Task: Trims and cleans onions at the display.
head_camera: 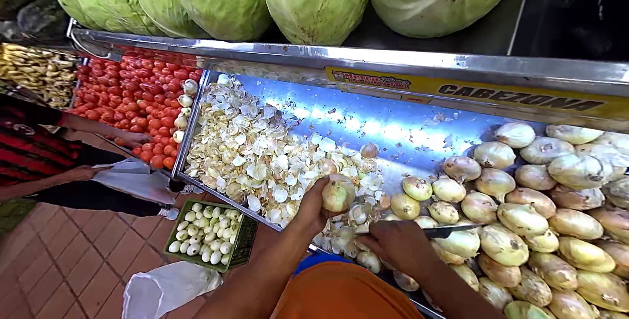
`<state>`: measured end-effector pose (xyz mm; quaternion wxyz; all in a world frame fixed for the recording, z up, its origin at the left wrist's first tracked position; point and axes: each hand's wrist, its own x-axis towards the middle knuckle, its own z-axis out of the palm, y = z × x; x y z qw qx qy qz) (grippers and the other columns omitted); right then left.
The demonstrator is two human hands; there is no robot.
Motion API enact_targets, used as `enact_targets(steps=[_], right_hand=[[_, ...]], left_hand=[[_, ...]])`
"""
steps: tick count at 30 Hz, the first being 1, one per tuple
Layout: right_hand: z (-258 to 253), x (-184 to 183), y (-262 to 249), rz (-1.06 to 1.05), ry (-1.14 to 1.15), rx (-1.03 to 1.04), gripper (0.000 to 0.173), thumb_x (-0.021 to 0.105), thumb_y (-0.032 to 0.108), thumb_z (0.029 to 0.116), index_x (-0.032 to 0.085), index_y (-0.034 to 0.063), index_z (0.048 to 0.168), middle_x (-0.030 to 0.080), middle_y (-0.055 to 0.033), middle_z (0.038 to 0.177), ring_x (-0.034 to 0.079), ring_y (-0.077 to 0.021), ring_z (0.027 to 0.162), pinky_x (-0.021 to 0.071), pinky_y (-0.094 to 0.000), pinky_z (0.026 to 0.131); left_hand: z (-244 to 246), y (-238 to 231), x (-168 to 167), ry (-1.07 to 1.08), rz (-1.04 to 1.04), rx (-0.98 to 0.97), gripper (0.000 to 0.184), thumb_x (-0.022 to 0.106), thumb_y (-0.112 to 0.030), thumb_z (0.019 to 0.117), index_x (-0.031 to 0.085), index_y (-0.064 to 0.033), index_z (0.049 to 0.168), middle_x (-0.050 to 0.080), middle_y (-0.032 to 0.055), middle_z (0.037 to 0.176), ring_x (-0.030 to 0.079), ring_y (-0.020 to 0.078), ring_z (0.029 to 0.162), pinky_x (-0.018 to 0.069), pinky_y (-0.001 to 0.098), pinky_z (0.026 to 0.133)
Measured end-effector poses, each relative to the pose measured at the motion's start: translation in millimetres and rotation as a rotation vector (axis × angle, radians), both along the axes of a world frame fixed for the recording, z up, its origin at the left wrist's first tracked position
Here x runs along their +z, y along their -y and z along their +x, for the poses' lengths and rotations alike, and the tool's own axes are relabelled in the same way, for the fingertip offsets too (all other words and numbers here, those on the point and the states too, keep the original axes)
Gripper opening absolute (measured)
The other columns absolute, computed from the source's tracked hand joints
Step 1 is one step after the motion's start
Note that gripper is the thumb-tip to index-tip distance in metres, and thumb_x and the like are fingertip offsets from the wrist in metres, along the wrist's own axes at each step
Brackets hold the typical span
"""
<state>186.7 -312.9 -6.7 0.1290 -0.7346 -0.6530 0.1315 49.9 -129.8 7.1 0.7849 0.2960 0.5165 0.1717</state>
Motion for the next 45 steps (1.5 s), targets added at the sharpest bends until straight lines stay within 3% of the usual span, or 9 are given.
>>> enact_targets(steps=[3,10,15,17,20,26,35,40,45], right_hand=[[22.6,16.6,-12.4,-0.247,-0.175,-0.091,0.047,0.054,0.053,0.1028,0.069,0.008,0.102,0.07,-0.0125,0.092,0.071,-0.0328,0.089,0.057,-0.0555,0.076],[29.9,35.3,-29.1,-0.346,-0.141,-0.08,0.073,0.046,0.08,0.0919,0.067,0.01,0.092,0.067,-0.0091,0.081,0.07,-0.029,0.082,0.0553,-0.0522,0.072],[36.1,61.1,-22.8,-0.761,-0.124,-0.035,0.064,0.038,0.06,0.1058,0.067,0.0034,0.107,0.069,-0.0201,0.104,0.068,-0.0402,0.103,0.0528,-0.0624,0.085],[43.2,54.6,-18.9,-0.665,-0.169,-0.052,0.061,0.031,0.057,0.1084,0.066,0.0068,0.104,0.069,-0.0169,0.097,0.069,-0.0367,0.097,0.0535,-0.0597,0.081],[39.9,42.9,-18.8,-0.446,-0.14,-0.171,0.076,0.031,0.076,0.0992,0.067,0.0102,0.085,0.067,-0.0113,0.078,0.07,-0.032,0.081,0.0543,-0.055,0.069],[25.6,38.6,-27.9,-0.471,-0.266,-0.14,0.079,0.046,0.086,0.0863,0.067,0.0106,0.091,0.066,-0.0097,0.08,0.068,-0.0307,0.083,0.0536,-0.0549,0.073],[18.5,23.5,-35.7,-0.401,-0.413,-0.153,0.077,0.043,0.084,0.0902,0.066,0.0104,0.083,0.061,-0.0081,0.073,0.064,-0.0277,0.076,0.0512,-0.0523,0.069],[20.5,13.9,-30.2,-0.104,-0.191,-0.157,0.08,0.034,0.085,0.0918,0.062,0.0121,0.071,0.058,-0.0064,0.062,0.065,-0.0266,0.065,0.05,-0.0495,0.057],[28.8,0.2,-36.4,-0.01,0.015,0.047,0.077,0.032,0.079,0.097,0.062,0.0125,0.071,0.058,-0.0054,0.06,0.066,-0.0245,0.062,0.0501,-0.0457,0.055]], left_hand=[[-6.8,4.4,4.0,0.049,0.003,-0.028,0.05,0.052,-0.046,0.1047,0.056,-0.0112,0.14,0.066,0.0213,0.125,0.069,0.0377,0.106,0.0593,0.0546,0.087],[-10.1,17.8,7.2,-0.002,0.107,-0.049,0.047,0.064,-0.031,0.1008,0.048,-0.0086,0.139,0.067,0.0208,0.117,0.07,0.0327,0.099,0.0597,0.0475,0.082],[-12.4,21.2,13.3,-0.024,0.171,-0.026,0.048,0.068,-0.028,0.0987,0.048,-0.0097,0.139,0.067,0.0206,0.116,0.069,0.032,0.099,0.0592,0.0465,0.081],[-12.5,22.7,14.3,-0.018,0.183,-0.005,0.048,0.068,-0.026,0.0984,0.047,-0.0102,0.139,0.067,0.0208,0.117,0.069,0.0327,0.1,0.0588,0.0478,0.082],[-11.1,25.1,13.6,0.006,0.193,0.01,0.049,0.068,-0.024,0.0978,0.047,-0.01,0.14,0.066,0.0212,0.118,0.069,0.0328,0.101,0.0586,0.0482,0.084],[-6.2,33.3,11.6,0.054,0.23,0.015,0.053,0.07,-0.018,0.0942,0.045,-0.0096,0.14,0.065,0.0211,0.119,0.067,0.0322,0.102,0.0576,0.0481,0.086],[0.1,52.2,4.5,0.111,0.352,0.006,0.057,0.077,-0.012,0.0872,0.044,-0.0115,0.134,0.063,0.0189,0.118,0.067,0.0308,0.1,0.0575,0.0474,0.085],[-3.3,51.0,3.7,0.019,0.438,-0.185,0.059,0.073,-0.03,0.0935,0.04,-0.0149,0.14,0.063,0.0156,0.122,0.066,0.0282,0.105,0.0562,0.0467,0.091],[12.1,36.2,5.4,-0.237,0.407,-0.245,0.058,0.082,-0.025,0.0869,0.046,-0.005,0.128,0.065,0.0184,0.106,0.069,0.0295,0.088,0.0597,0.0475,0.076]])
